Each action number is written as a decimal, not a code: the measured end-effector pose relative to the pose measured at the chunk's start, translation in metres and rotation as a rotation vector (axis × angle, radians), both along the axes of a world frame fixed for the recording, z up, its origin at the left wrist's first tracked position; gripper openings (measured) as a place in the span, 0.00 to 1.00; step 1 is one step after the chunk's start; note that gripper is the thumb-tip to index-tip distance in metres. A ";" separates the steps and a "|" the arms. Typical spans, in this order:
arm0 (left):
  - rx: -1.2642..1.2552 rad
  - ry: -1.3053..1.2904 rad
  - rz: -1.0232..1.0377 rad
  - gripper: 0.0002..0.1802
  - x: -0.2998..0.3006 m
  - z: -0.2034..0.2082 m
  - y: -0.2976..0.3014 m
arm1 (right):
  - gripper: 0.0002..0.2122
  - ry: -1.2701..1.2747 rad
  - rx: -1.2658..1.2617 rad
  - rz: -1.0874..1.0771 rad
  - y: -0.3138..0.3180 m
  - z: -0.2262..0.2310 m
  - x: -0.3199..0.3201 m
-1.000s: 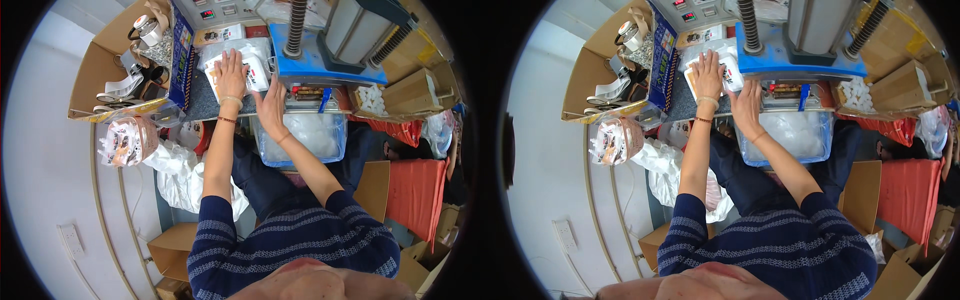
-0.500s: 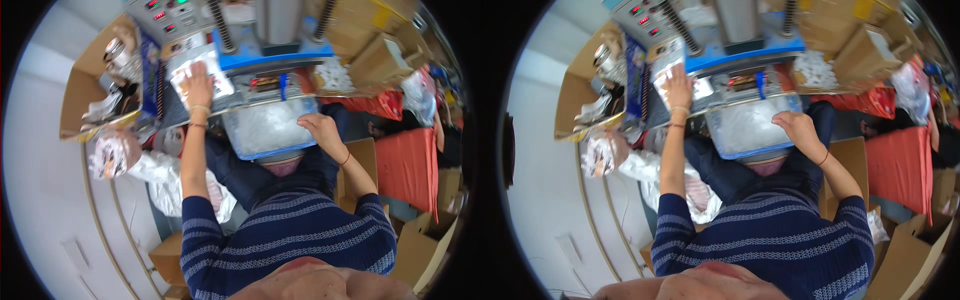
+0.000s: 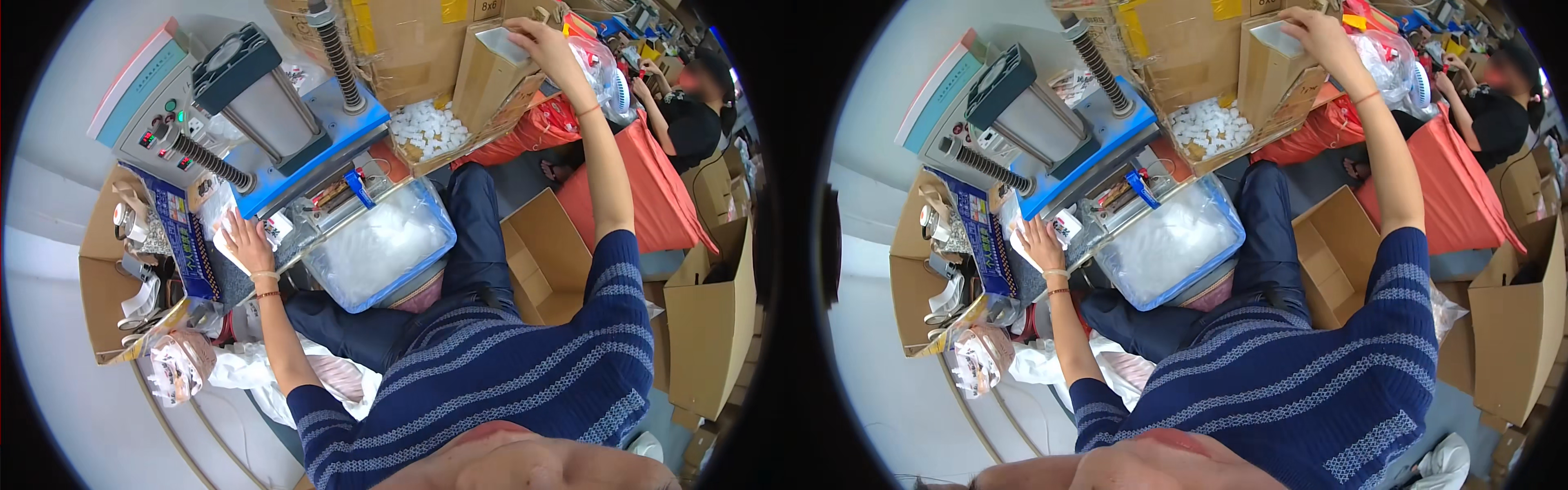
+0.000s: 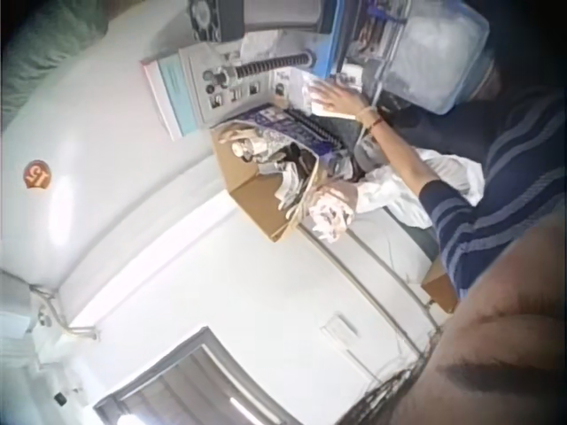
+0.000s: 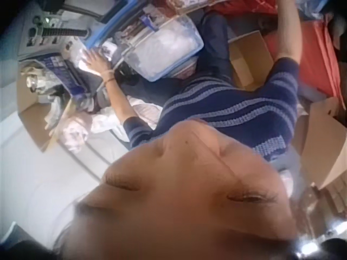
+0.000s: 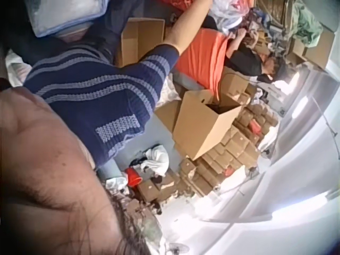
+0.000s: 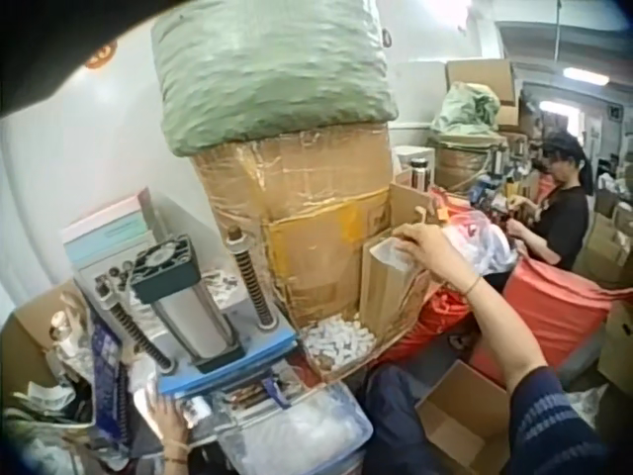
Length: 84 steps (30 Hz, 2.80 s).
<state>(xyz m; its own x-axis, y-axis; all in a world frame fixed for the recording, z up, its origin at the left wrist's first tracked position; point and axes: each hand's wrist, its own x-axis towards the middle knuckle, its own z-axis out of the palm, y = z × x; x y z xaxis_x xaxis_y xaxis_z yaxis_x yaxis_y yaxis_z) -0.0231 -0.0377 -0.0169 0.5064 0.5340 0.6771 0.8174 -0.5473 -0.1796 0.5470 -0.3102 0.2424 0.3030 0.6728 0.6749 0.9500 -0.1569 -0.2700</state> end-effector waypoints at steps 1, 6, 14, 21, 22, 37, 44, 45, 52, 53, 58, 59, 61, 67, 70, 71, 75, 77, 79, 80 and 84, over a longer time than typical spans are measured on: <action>0.026 0.007 -0.001 0.24 -0.002 0.000 -0.002 | 0.11 0.012 -0.149 -0.024 0.006 -0.005 0.007; -0.001 -0.041 -0.033 0.18 -0.002 -0.003 -0.003 | 0.10 -0.361 -0.014 -0.132 0.013 -0.018 0.031; -0.102 -0.212 -0.023 0.24 -0.029 -0.006 -0.014 | 0.07 -0.084 -0.186 0.239 0.037 -0.077 -0.120; -0.124 -0.237 -0.045 0.26 0.003 0.027 -0.043 | 0.07 -0.075 -0.534 0.183 0.095 -0.195 -0.128; -0.150 -0.286 -0.069 0.26 0.006 0.032 -0.051 | 0.07 -0.076 -0.532 0.199 0.099 -0.201 -0.127; -0.417 -0.286 -0.201 0.33 0.008 -0.023 -0.111 | 0.09 0.303 -0.237 0.139 0.080 -0.205 -0.143; -0.446 -0.415 -0.225 0.22 -0.003 -0.011 -0.100 | 0.10 0.807 -0.137 0.357 0.061 -0.181 -0.184; -0.479 -0.431 -0.211 0.22 0.002 0.001 -0.103 | 0.10 0.884 -0.169 0.381 0.054 -0.174 -0.195; -1.272 -1.186 -0.251 0.10 0.047 0.049 -0.184 | 0.08 0.905 -0.348 0.741 0.012 -0.159 -0.281; -1.281 -1.185 -0.252 0.10 0.051 0.051 -0.189 | 0.08 0.831 -0.298 0.784 0.015 -0.157 -0.286; -1.415 -1.178 -0.366 0.09 0.071 0.064 -0.197 | 0.10 0.650 -0.127 0.840 0.039 -0.133 -0.288; -1.422 -1.156 -0.366 0.08 0.073 0.066 -0.195 | 0.10 0.628 -0.136 0.852 0.042 -0.133 -0.287; -1.476 -1.033 -0.347 0.09 0.071 0.067 -0.192 | 0.09 0.603 -0.216 0.845 0.044 -0.136 -0.277; -1.963 -0.844 -0.459 0.11 0.061 0.061 -0.173 | 0.13 0.318 -0.695 0.930 0.066 -0.125 -0.255; -2.108 -0.973 -0.534 0.12 0.077 0.053 -0.163 | 0.16 0.690 -0.577 0.767 0.068 -0.158 -0.255; -2.121 -1.183 -0.494 0.12 0.084 0.049 -0.163 | 0.16 0.689 -0.575 0.769 0.071 -0.165 -0.253; -2.111 -1.583 -0.308 0.13 0.109 0.043 -0.134 | 0.15 0.650 -0.274 0.537 0.075 -0.165 -0.237; -2.083 -1.648 -0.295 0.12 0.116 0.042 -0.119 | 0.13 0.525 -0.235 0.390 0.067 -0.156 -0.233; -2.072 -1.684 -0.269 0.12 0.121 0.042 -0.113 | 0.12 0.382 -0.222 0.252 0.061 -0.160 -0.219; -2.088 -1.694 -0.271 0.12 0.123 0.041 -0.113 | 0.10 0.241 -0.204 0.109 0.058 -0.162 -0.208; -2.048 -1.678 -0.314 0.12 0.122 0.041 -0.117 | 0.10 -0.098 -0.398 0.044 0.105 -0.202 -0.141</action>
